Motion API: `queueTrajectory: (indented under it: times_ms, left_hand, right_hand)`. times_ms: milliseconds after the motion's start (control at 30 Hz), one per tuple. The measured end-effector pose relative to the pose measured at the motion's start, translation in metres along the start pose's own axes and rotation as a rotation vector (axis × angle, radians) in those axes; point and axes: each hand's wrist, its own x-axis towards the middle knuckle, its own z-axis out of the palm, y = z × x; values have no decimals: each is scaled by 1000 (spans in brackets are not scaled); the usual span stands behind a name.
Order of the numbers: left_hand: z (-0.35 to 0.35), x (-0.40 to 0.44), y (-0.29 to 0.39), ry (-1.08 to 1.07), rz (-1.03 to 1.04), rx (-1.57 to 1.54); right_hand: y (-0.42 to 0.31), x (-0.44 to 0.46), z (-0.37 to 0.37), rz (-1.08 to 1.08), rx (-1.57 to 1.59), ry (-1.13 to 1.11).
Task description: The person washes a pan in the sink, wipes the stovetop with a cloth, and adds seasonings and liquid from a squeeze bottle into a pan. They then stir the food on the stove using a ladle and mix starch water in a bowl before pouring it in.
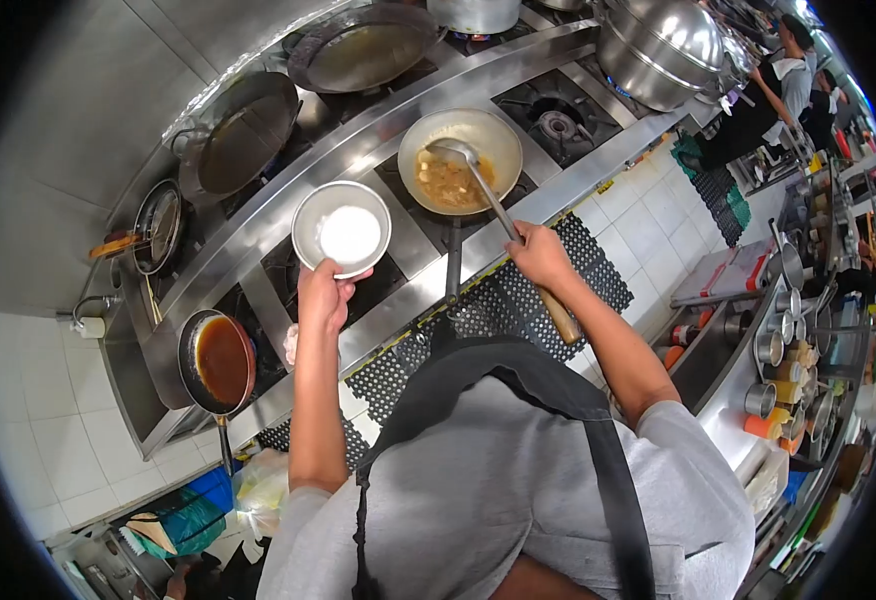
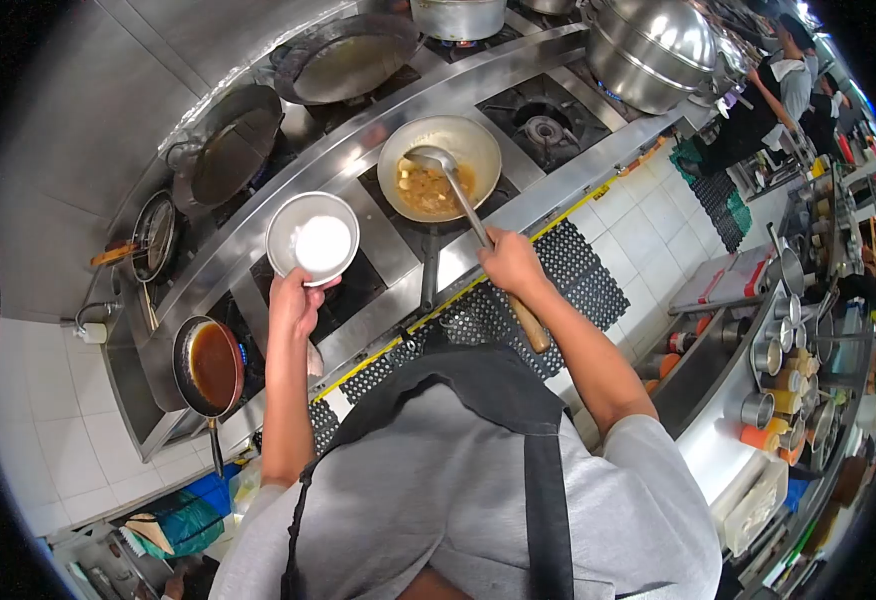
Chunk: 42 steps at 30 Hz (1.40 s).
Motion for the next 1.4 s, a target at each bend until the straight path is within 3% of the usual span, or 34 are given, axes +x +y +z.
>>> queueTrajectory:
  times_ms: [133,167,267,300,533,767,1300,1400]
  left_hand:
    - [29,31,12,-38,39,122]
    - [40,37,16,-49,52,156]
    - [65,63,26,-96,78,227]
    - [75,71,28,-104,93,229]
    - [133,122,41,-148,120,321]
    - [169,139,40,-139,186,437]
    - [178,147,31,-183,255,457]
    - [182,138,33,-109,257,428]
  right_hand:
    - [-20,-12,-18,-18,11,147]
    - [-21,-14,-22,-113,35,222]
    - [-42,-16,-49,110,670,-96]
    - [-58,-23,-59,177,825,-103]
    - [-74,-33,-89,311,1321,-237]
    - [-71,-40,-92,444,1606,-385]
    - [-59,-43,-89,458,1842,-528]
    - [-53,-39,-85,474,1869,-539]
